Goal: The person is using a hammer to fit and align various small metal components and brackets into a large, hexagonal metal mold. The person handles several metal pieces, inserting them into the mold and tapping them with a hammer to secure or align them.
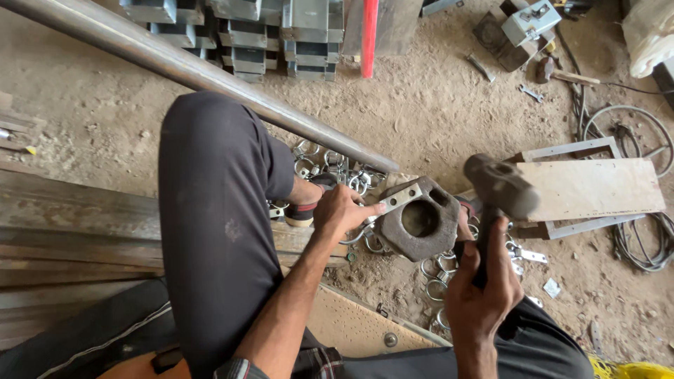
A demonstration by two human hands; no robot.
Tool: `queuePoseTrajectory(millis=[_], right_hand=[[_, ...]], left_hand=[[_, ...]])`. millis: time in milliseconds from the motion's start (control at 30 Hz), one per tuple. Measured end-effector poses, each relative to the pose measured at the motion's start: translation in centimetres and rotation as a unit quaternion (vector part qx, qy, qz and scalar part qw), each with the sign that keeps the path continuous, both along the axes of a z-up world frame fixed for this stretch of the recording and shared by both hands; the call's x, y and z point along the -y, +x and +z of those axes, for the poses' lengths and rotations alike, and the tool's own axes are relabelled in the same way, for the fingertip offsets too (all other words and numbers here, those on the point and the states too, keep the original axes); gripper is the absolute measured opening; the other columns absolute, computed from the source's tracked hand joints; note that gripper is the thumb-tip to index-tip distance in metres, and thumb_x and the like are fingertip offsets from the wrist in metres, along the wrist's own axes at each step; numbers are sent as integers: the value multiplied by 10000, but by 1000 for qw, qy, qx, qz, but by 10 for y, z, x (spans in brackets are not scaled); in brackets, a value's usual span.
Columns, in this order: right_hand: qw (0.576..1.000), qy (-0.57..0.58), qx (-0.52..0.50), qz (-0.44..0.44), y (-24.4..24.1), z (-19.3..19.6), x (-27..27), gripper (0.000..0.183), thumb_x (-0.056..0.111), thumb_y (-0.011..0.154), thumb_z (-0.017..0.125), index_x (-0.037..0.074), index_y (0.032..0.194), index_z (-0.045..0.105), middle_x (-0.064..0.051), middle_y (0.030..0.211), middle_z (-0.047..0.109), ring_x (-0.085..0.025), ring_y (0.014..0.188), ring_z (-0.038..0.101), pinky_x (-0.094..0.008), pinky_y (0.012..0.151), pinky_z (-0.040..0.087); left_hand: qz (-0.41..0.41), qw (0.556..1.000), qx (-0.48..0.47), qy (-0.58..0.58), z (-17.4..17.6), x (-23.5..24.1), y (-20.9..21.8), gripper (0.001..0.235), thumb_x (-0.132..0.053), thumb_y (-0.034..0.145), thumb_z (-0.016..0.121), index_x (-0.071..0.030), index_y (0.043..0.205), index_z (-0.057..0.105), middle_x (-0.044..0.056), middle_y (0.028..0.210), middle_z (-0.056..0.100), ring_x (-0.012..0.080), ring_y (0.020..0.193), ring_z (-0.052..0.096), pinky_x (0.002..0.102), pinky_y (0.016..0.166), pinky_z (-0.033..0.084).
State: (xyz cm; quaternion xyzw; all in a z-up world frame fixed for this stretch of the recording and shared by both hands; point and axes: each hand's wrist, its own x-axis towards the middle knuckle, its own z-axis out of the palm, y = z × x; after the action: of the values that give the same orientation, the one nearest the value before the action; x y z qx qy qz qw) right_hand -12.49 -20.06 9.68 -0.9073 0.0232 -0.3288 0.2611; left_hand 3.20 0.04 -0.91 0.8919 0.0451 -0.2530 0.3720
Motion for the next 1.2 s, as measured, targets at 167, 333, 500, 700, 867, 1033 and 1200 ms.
queuePoseTrajectory(millis=[167, 333, 500, 700, 867, 1033, 1200], right_hand=[[998, 13, -58, 15, 6, -25, -22, 502, 87, 1114, 530, 118, 1608, 442, -80, 843, 693, -124, 609, 581, -275, 523, 482], [947, 72, -307, -58, 6, -29, -36, 593, 69, 983, 563, 208, 1553, 480, -148, 893, 722, -277, 541, 619, -396, 440, 483], [982, 36, -180, -38, -13, -19, -34, 526, 59, 995, 591, 159, 1510, 541, -226, 871, 669, -373, 676, 632, -481, 600, 500], [972, 69, -216, -56, -23, -29, -34, 560, 62, 980, 583, 179, 1524, 530, -221, 870, 676, -332, 652, 661, -461, 592, 510], [966, 68, -242, -61, -15, -32, -34, 544, 83, 978, 610, 192, 1507, 543, -219, 785, 659, -328, 596, 644, -459, 564, 494], [960, 71, -261, -72, -14, -29, -35, 557, 81, 973, 613, 185, 1516, 544, -215, 701, 610, -324, 538, 580, -466, 546, 462], [958, 84, -264, -69, -12, -28, -34, 538, 84, 979, 611, 167, 1506, 543, -195, 686, 607, -282, 504, 566, -446, 526, 458]], left_hand=[[8, 999, -49, 1, 1, 2, 1, 631, -699, 623, 846, -114, 860, 831, 103, 819, 778, 265, 725, 739, 434, 599, 571], [31, 999, 7, -1, 1, 1, -3, 655, -679, 580, 879, -116, 908, 815, 133, 857, 756, 332, 750, 723, 459, 586, 559], [-12, 1000, 9, -15, 5, 2, 1, 660, -693, 653, 839, -127, 991, 820, 130, 899, 786, 295, 786, 755, 444, 660, 564], [-40, 995, 41, -79, 1, 2, -6, 515, -438, 631, 930, -142, 1025, 780, 107, 946, 794, 241, 833, 763, 392, 725, 576], [-33, 974, 207, -89, 8, 0, -13, 331, -222, 647, 954, -120, 922, 799, 105, 993, 775, 265, 953, 728, 404, 840, 559], [-11, 945, 318, -71, 23, 9, -30, 414, -189, 620, 967, -63, 920, 712, 134, 1025, 717, 312, 996, 664, 445, 851, 525], [-22, 973, 221, -60, 36, 14, -30, 390, -219, 683, 954, -61, 911, 679, 109, 1039, 698, 261, 976, 663, 404, 830, 541]])
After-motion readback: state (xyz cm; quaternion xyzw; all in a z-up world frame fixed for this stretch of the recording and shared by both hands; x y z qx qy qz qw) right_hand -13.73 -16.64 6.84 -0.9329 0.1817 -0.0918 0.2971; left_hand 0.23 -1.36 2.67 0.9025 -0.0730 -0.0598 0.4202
